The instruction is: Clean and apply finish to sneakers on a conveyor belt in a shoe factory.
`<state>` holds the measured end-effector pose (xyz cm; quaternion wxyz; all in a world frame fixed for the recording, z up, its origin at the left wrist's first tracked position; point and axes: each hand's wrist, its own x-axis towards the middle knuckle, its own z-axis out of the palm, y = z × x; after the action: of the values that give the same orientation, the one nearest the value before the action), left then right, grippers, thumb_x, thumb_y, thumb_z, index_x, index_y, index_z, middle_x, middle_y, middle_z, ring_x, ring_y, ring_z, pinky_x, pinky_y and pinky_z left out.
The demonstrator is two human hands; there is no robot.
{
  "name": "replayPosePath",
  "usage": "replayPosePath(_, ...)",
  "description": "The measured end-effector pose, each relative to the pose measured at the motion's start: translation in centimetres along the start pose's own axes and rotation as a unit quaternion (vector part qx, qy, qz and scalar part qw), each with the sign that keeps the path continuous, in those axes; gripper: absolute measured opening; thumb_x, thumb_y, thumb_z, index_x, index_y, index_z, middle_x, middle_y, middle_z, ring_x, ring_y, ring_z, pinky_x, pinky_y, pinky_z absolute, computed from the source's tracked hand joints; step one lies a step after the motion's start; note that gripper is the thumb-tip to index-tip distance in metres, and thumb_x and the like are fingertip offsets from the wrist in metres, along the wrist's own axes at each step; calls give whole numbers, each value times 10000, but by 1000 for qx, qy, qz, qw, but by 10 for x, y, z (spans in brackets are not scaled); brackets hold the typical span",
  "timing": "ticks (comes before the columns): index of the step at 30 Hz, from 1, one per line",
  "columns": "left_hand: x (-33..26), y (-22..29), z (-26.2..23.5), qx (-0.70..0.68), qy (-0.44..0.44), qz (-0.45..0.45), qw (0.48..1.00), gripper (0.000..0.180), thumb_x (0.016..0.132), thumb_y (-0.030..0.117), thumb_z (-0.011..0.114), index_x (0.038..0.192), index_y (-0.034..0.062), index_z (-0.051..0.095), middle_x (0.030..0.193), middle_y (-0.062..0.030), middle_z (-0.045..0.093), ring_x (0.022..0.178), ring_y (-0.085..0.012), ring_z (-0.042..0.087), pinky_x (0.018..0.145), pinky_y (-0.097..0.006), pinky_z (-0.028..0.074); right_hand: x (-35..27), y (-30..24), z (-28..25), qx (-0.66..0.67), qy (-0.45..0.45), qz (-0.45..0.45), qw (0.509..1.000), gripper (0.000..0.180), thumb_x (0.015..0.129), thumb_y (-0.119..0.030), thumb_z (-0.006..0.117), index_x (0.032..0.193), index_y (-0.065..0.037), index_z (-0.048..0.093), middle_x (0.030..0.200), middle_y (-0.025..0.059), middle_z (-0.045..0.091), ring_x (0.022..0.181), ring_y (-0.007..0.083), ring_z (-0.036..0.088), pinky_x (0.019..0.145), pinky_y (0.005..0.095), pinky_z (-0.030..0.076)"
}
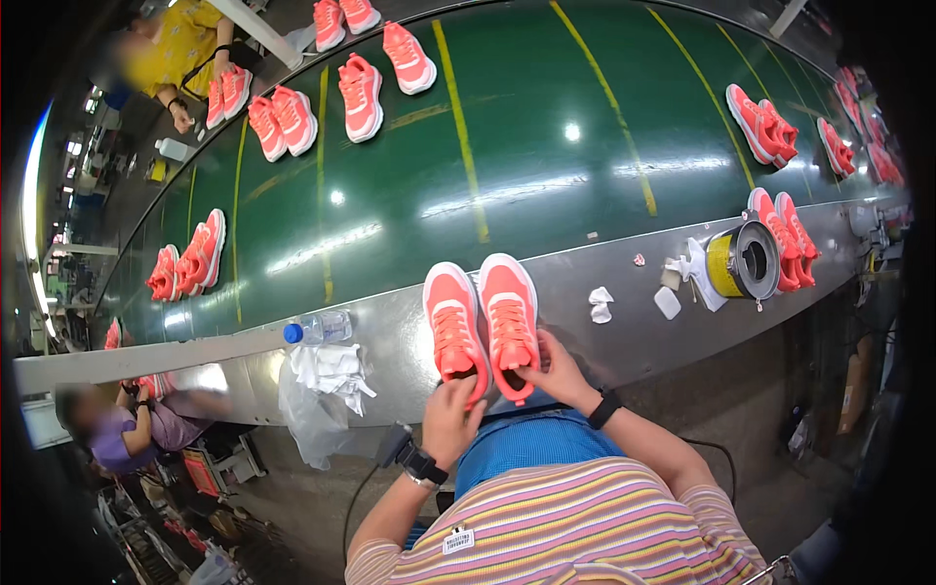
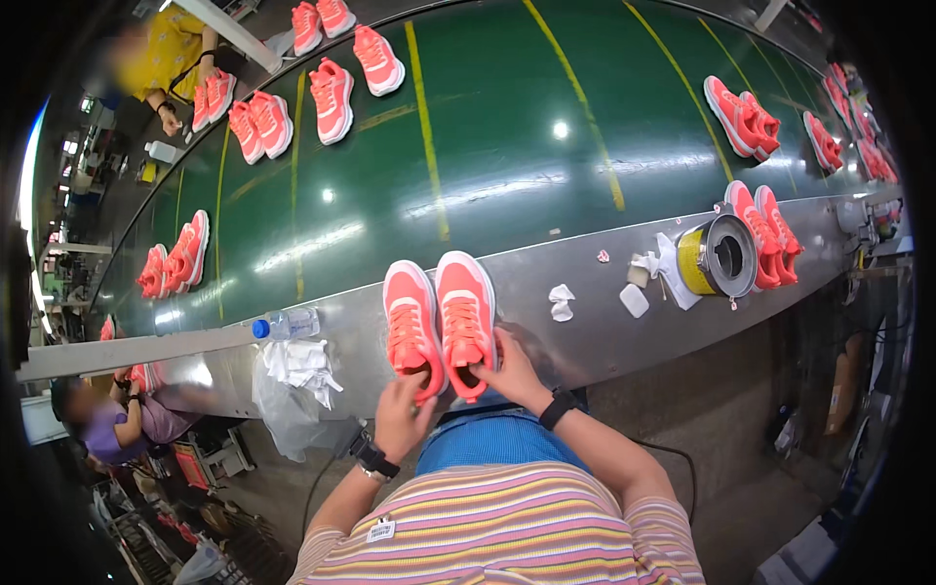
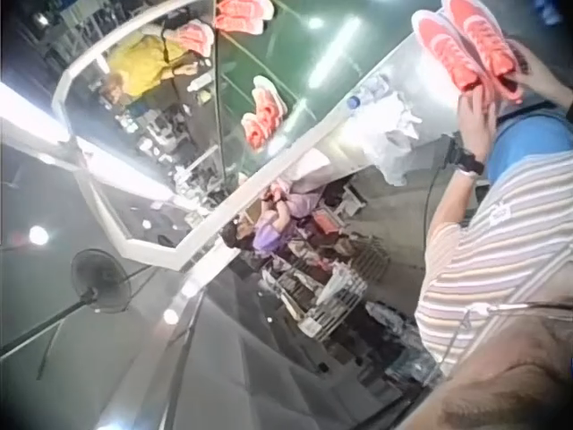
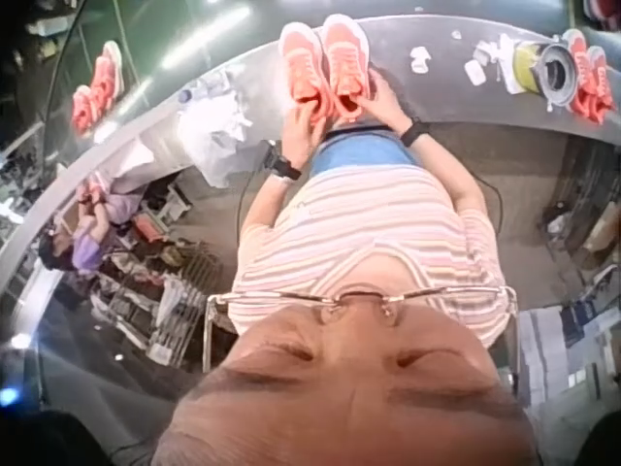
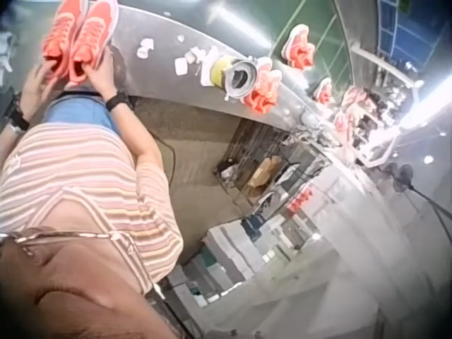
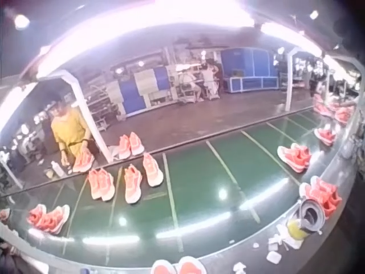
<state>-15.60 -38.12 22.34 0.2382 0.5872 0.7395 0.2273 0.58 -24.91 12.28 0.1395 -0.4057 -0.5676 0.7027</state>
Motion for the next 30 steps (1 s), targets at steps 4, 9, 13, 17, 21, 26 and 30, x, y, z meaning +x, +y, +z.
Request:
replayPosePath(4, -10, -43, 21, -207, 206, -199, 935, 434, 758, 51, 628, 1160, -14, 478, 998, -144, 531, 908, -256, 538, 734, -332, 465, 15, 6, 18, -111, 78, -49, 990, 809, 656, -131, 729, 1330, 6, 304, 1194, 224, 454, 1094, 333, 502, 916, 374, 421)
replayPosePath(9, 12, -78, 25, -491, 88, -329, 802, 412, 749, -43, 522, 1156, -7, 465, 1047, -104, 558, 935, -206, 579, 826, -317, 482, 19, -44, 8, 34, -1, -94, 995, 532, 760, -40, 601, 1264, -8, 431, 1151, 103, 555, 1085, 165, 513, 910, 295, 408)
replayPosePath(13, 5, -79, 19, -641, 64, -368, 671, 340, 725, -69, 506, 1054, 13, 513, 979, -95, 582, 874, -196, 595, 733, -317, 513, 3, -34, -20, 117, -58, 88, 988, 355, 850, -23, 521, 1203, -15, 481, 1145, 59, 550, 1039, 148, 533, 875, 286, 439)
replayPosePath(17, 6, -69, 25, -662, 67, -394, 634, 350, 751, -72, 460, 1087, 18, 500, 1033, -116, 568, 907, -218, 595, 757, -329, 516, -5, -20, -28, 266, -43, 171, 948, 329, 885, -149, 550, 1185, -22, 502, 1137, 80, 560, 998, 164, 560, 859, 310, 467)
replayPosePath(21, -2, -78, 40, -687, 57, -399, 605, 340, 779, -61, 449, 1107, 17, 492, 1067, -122, 561, 946, -218, 587, 794, -333, 512, -10, -12, -31, 326, -58, 180, 926, 330, 880, -134, 550, 1186, -18, 500, 1143, 87, 562, 1005, 178, 563, 869, 316, 467)
replayPosePath(26, -8, -78, 44, -729, 27, -368, 577, 363, 858, 19, 500, 1216, 37, 443, 1199, -119, 517, 1053, -217, 549, 876, -340, 483, -19, 5, -35, 303, -61, 142, 940, 357, 869, -103, 556, 1208, -16, 484, 1177, 99, 548, 1040, 198, 557, 894, 332, 462)
replayPosePath(30, -9, -73, 43, -761, 19, -309, 570, 429, 877, 107, 557, 1277, 64, 409, 1260, -93, 488, 1110, -208, 518, 924, -352, 458, -18, 23, -36, 358, -61, 156, 919, 376, 865, -104, 568, 1221, -28, 477, 1190, 107, 539, 1037, 201, 558, 897, 334, 463)
